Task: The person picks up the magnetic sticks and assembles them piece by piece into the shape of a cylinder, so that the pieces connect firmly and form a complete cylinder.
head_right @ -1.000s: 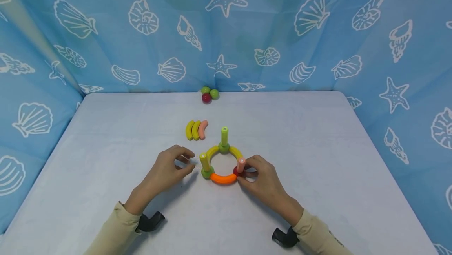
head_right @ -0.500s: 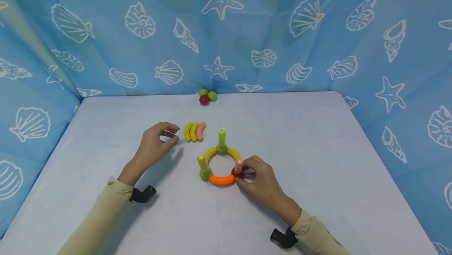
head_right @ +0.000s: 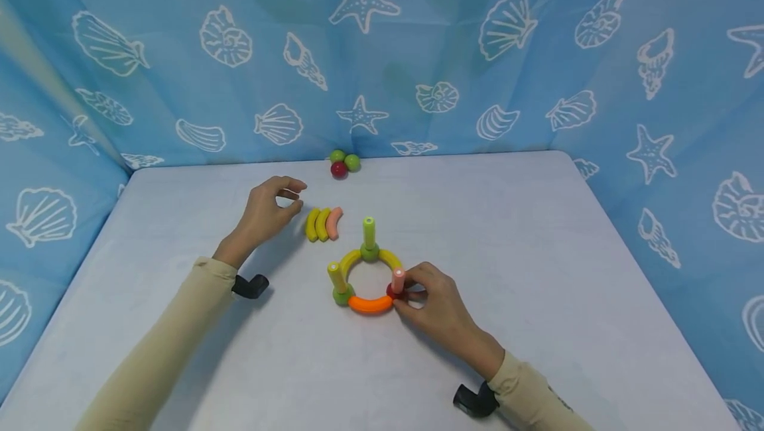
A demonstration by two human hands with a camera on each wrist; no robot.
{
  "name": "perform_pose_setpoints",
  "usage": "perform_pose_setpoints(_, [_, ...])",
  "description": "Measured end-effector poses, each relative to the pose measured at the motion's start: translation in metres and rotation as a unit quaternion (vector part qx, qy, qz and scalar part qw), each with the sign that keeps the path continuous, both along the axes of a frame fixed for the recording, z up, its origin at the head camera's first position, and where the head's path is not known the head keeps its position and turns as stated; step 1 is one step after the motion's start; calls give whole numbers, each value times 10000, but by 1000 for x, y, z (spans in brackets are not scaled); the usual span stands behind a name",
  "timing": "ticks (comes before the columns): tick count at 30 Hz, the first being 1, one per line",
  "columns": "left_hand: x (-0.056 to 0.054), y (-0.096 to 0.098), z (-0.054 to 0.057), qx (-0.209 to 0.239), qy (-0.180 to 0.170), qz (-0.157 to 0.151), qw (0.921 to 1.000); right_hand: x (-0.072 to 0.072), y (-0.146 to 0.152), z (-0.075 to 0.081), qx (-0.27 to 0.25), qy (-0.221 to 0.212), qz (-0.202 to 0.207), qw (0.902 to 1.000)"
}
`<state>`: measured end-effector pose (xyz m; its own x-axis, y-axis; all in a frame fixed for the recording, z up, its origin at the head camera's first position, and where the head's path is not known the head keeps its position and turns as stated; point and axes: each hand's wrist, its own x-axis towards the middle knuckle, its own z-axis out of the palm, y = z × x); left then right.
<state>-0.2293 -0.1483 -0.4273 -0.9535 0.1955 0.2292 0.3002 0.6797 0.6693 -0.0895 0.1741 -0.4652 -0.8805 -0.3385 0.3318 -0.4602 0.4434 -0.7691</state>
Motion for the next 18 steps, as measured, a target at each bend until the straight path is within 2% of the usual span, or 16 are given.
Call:
perform_pose_setpoints(11, [-39, 11, -1, -291, -403, -210, 9985, 0, 0, 0, -39, -42, 31, 10000])
perform_pose_setpoints(18, [-61, 18, 1, -655, -591, -382, 9954, 1, 1, 0, -14, -60, 38, 10000])
